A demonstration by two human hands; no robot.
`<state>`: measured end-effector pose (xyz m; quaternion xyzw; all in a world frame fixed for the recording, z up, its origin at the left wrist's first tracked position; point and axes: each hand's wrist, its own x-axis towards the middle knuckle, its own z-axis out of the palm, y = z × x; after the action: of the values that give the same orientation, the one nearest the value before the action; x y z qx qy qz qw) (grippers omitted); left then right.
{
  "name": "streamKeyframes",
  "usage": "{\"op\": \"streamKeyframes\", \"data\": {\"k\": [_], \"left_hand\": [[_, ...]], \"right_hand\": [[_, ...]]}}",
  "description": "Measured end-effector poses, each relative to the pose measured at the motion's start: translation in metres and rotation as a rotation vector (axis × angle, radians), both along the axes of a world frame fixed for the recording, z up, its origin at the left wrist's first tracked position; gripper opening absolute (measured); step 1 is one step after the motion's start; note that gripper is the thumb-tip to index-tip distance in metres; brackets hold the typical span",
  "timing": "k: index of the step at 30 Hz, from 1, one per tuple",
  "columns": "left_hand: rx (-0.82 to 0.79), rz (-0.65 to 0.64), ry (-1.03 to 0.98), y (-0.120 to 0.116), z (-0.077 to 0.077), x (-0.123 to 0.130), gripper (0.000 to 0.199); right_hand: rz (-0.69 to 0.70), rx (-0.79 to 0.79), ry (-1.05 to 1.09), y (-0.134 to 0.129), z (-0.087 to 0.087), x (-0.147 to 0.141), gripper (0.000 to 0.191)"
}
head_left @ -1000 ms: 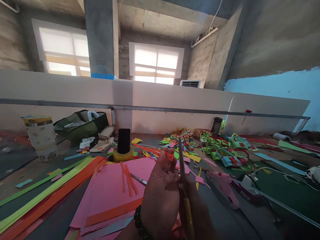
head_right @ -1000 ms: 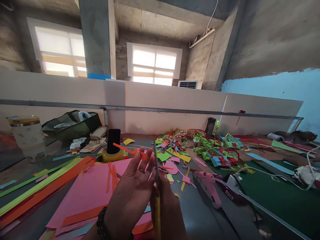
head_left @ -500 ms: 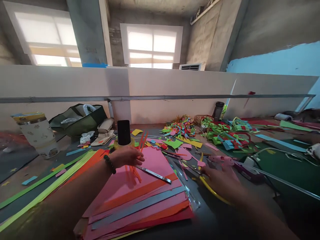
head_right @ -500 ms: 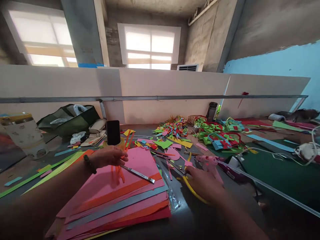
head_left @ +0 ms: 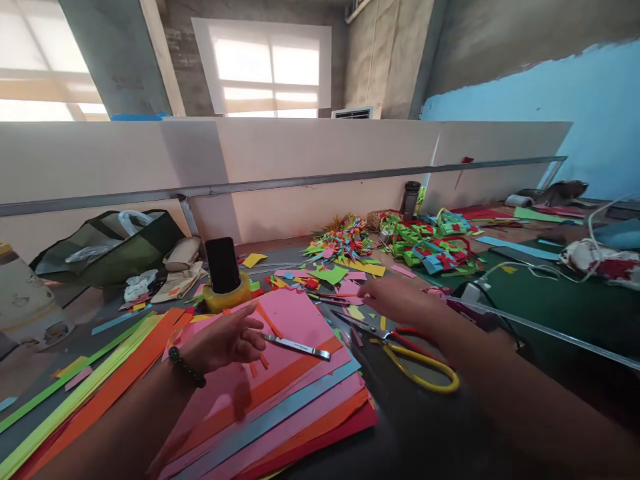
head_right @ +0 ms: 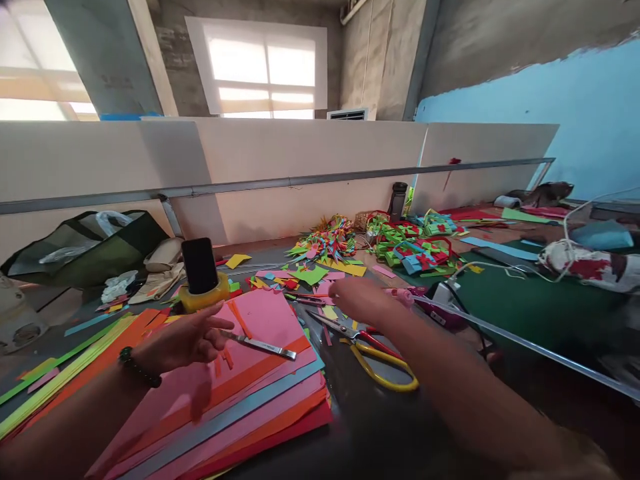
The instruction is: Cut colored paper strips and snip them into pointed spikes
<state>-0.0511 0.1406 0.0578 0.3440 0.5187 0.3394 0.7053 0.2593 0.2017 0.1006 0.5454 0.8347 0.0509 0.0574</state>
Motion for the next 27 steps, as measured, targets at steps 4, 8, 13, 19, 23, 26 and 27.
{"op": "streamKeyframes", "data": {"k": [4, 8, 13, 19, 23, 26, 27], "left_hand": [[0.14, -0.013, 0.145, -0.014, 0.016, -0.015, 0.048], [0.3, 0.037, 0.224, -0.027, 0.03, -0.034, 0.048], [0.332, 0.011, 0.19, -0.039, 0.036, -0.032, 0.04], [0.155, -0.207, -0.123, -0.031, 0.017, 0.02, 0.046], [0.068, -0.059, -0.304, -0.013, 0.007, 0.049, 0.04], [0.116, 0.126, -0.369, -0.003, 0.006, 0.048, 0.015], [0.132, 0.168, -0.388, -0.001, 0.006, 0.045, 0.012]], "right_hand": [[0.071, -0.01, 0.017, 0.044, -0.017, -0.037, 0.031], [0.11, -0.039, 0.031, 0.068, -0.038, -0.048, 0.025], [0.063, -0.043, 0.088, 0.07, -0.027, -0.04, 0.023], [0.108, -0.163, 0.17, 0.016, 0.022, -0.063, 0.027], [0.28, -0.035, 0.057, -0.058, 0.018, -0.092, 0.013], [0.548, -0.038, -0.046, -0.099, 0.001, -0.098, 0.04], [0.594, -0.032, -0.038, -0.106, -0.003, -0.097, 0.044]]}}
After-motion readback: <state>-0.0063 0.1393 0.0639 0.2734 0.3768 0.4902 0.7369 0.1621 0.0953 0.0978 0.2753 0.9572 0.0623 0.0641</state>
